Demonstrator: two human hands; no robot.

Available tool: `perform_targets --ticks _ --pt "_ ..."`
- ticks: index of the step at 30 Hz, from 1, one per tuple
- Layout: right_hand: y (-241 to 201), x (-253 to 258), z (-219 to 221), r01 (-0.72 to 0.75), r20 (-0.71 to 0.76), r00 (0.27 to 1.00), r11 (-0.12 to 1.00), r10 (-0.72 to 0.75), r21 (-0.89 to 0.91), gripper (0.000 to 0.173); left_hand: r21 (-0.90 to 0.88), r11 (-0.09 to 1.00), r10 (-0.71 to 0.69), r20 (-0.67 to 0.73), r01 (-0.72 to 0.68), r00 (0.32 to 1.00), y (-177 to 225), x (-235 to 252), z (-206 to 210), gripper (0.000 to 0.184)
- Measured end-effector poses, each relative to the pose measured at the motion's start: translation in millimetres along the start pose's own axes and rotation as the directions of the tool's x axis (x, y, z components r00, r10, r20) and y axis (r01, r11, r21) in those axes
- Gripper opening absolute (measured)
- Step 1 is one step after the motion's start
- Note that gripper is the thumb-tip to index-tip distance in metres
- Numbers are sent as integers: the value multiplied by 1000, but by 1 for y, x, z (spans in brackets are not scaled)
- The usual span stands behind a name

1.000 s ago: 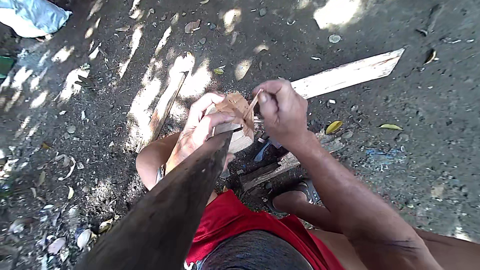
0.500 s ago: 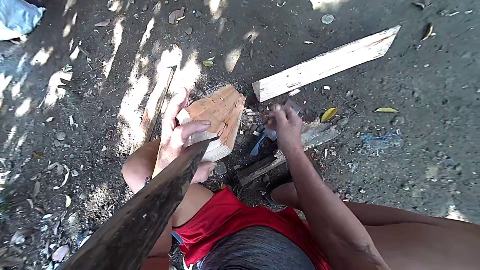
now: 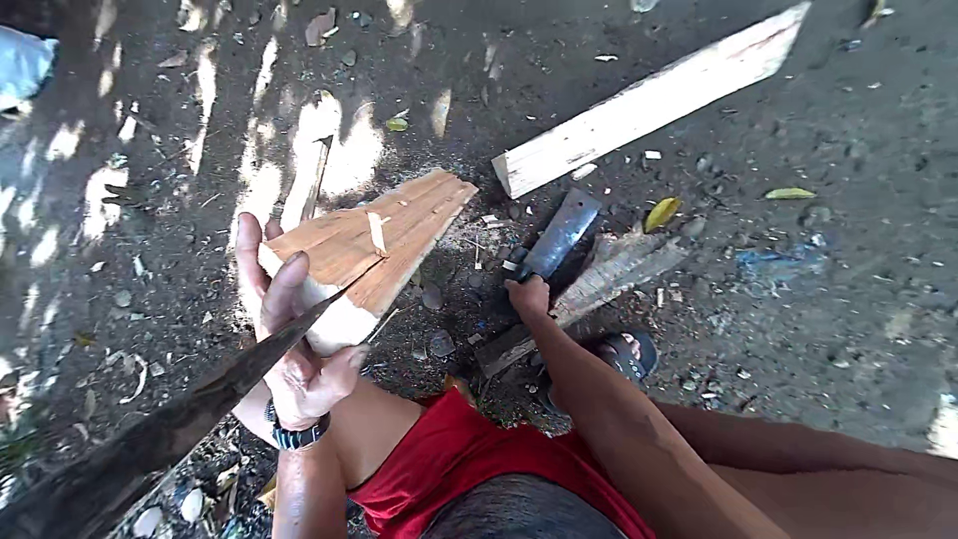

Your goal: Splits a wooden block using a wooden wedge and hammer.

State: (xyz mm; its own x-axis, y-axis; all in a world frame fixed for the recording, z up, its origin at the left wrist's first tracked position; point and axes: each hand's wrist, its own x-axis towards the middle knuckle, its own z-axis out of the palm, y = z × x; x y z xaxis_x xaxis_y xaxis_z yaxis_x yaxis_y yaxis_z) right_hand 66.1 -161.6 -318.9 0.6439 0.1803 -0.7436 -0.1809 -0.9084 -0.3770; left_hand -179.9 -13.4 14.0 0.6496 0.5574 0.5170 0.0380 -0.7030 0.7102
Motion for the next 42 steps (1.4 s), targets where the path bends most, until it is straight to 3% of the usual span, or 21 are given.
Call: perform_targets --ticks 5,7,10,12,15,18,20,22,24,27,30,36,42 --pt "-9 16 8 -39 -37 999 999 39 -5 74 110 994 -15 8 14 1000 2 0 8 91" --pt "-11 22 7 -62 -28 998 998 62 4 69 98 995 -2 0 2 1000 3 2 12 92" --pt "1 27 5 -77 -36 996 984 83 159 54 78 997 8 -5 -8 1000 2 2 13 90" --pt "11 22 -4 -47 -61 996 953 69 299 49 88 996 20 -4 -20 1000 -1 0 12 99" --pt "16 -8 -35 29 -132 991 910 28 414 49 25 999 42 3 -42 999 -1 -1 14 113" --pt "9 -48 -71 118 -124 991 783 -53 611 36 -82 996 25 48 -21 999 4 2 18 122" --pt "5 -90 -96 218 -110 975 742 -192 634 33 -121 992 -32 58 38 998 13 6 21 128" --pt "-2 -144 -120 387 -128 911 709 -391 589 34 -134 986 -96 64 104 993 22 6 21 130" --pt "-8 -199 -139 594 -179 784 631 -595 499 33 -160 976 -138 55 145 989 29 2 22 130" --pt "-15 -248 -154 854 -256 489 398 -834 336 44 -163 975 -145 38 149 989 35 -5 22 130" --pt "-29 -280 -158 954 -291 255 191 -922 230 52 -147 979 -140 23 141 990 34 -9 22 134" --pt "-48 -309 -154 999 -362 46 36 -931 35 41 -146 961 -237 10 236 972 27 -7 18 130" --pt "-58 -325 -165 999 -379 -15 -31 -925 37 36 -246 929 -277 38 278 960 30 -9 14 123"
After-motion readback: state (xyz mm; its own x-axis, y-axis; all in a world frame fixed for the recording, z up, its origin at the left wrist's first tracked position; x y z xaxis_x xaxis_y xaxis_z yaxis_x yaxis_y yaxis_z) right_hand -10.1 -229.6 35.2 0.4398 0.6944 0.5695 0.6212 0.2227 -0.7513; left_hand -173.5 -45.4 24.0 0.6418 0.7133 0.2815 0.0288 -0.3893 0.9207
